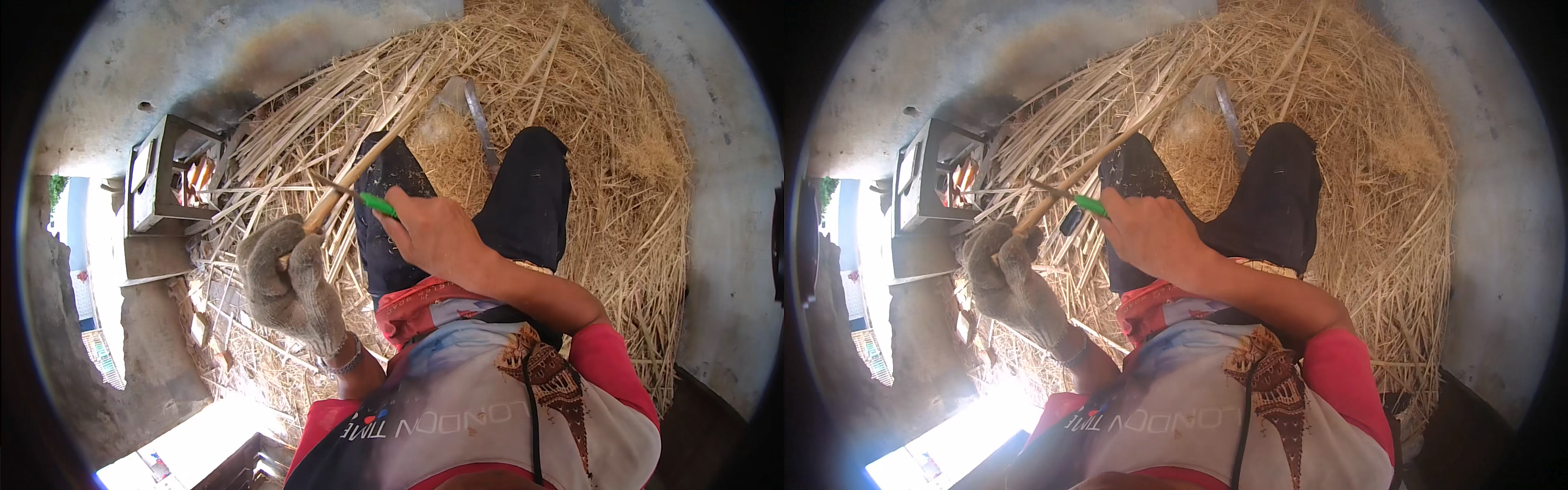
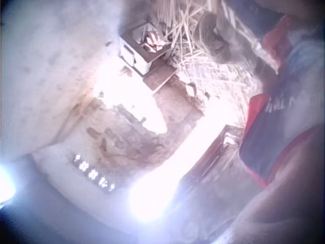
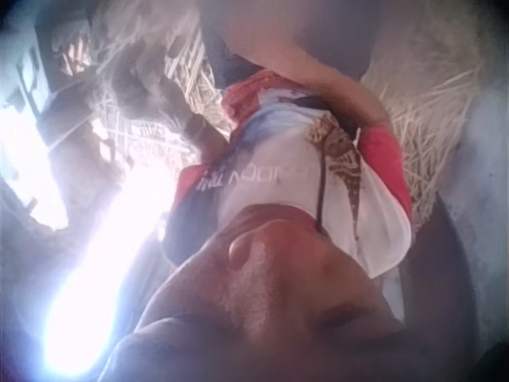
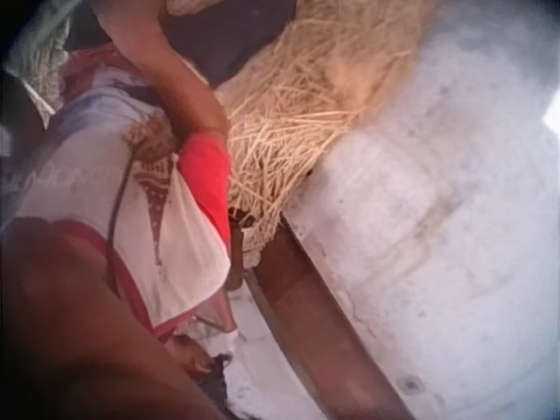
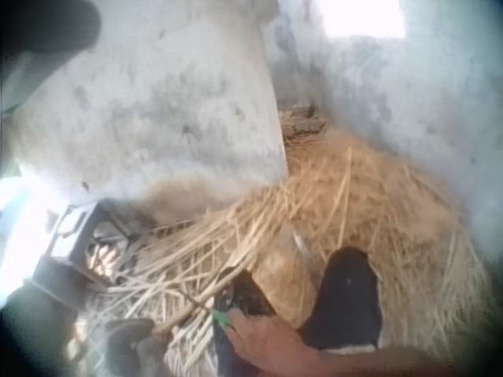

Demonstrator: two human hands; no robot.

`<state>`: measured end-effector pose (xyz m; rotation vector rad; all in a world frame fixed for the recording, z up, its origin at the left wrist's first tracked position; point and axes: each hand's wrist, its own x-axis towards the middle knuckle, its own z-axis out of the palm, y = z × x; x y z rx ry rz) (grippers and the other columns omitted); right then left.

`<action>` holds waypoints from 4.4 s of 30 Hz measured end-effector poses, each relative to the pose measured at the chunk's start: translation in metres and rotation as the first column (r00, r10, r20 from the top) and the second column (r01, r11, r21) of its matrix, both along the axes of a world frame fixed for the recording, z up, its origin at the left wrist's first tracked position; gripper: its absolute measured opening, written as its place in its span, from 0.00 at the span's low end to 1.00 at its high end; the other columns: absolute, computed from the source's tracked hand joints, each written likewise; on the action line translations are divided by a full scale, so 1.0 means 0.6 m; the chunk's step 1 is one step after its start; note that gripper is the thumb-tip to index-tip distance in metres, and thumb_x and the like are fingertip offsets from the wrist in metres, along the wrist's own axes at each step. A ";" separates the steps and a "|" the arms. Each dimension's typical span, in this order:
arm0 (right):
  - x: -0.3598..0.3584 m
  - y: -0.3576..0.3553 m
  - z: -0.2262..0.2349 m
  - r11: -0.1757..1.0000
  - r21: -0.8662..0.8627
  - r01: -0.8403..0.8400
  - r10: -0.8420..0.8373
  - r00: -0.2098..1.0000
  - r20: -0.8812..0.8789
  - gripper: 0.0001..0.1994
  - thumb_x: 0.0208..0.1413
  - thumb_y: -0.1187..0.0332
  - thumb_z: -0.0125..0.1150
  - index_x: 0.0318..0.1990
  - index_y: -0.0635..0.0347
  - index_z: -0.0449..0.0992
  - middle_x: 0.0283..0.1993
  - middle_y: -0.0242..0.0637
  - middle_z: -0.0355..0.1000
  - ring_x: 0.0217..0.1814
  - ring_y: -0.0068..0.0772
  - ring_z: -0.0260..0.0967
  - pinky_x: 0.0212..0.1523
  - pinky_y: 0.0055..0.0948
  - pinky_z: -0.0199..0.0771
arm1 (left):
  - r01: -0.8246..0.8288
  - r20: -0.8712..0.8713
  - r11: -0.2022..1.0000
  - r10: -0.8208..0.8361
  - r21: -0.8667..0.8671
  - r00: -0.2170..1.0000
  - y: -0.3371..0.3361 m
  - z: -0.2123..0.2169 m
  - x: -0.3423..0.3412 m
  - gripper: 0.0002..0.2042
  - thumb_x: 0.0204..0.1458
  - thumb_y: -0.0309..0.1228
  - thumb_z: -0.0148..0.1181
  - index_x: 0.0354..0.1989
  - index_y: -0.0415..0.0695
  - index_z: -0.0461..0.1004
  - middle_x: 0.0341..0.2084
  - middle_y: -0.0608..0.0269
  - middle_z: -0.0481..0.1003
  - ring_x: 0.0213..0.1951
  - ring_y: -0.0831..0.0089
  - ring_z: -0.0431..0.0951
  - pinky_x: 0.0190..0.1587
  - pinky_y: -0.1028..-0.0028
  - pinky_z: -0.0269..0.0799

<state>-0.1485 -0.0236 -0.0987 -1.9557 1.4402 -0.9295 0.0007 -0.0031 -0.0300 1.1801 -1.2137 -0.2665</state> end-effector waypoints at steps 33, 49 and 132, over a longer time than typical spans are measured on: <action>-0.042 0.001 0.035 0.977 0.168 -0.134 0.087 0.961 0.262 0.13 0.66 0.60 0.51 0.42 0.62 0.65 0.23 0.55 0.71 0.27 0.64 0.71 0.28 0.55 0.71 | -0.149 0.139 0.968 0.179 -0.202 0.974 0.008 0.020 -0.034 0.09 0.53 0.28 0.64 0.34 0.34 0.76 0.25 0.58 0.73 0.27 0.72 0.73 0.26 0.75 0.69; -0.025 0.048 0.045 0.992 0.028 -0.124 0.122 0.990 0.073 0.10 0.66 0.63 0.51 0.40 0.61 0.64 0.20 0.54 0.71 0.24 0.62 0.73 0.25 0.57 0.72 | -0.343 0.087 0.919 0.365 -0.192 0.927 0.001 0.063 -0.040 0.19 0.60 0.42 0.58 0.25 0.38 0.74 0.20 0.63 0.70 0.19 0.78 0.69 0.14 0.82 0.56; -0.030 -0.012 -0.030 0.996 0.084 -0.015 0.021 0.997 -0.075 0.09 0.64 0.65 0.52 0.40 0.63 0.68 0.20 0.57 0.71 0.26 0.65 0.72 0.28 0.58 0.72 | -0.461 -0.078 0.886 0.457 -0.040 0.886 -0.009 0.089 -0.080 0.24 0.63 0.50 0.51 0.23 0.42 0.68 0.24 0.60 0.73 0.18 0.77 0.69 0.12 0.80 0.58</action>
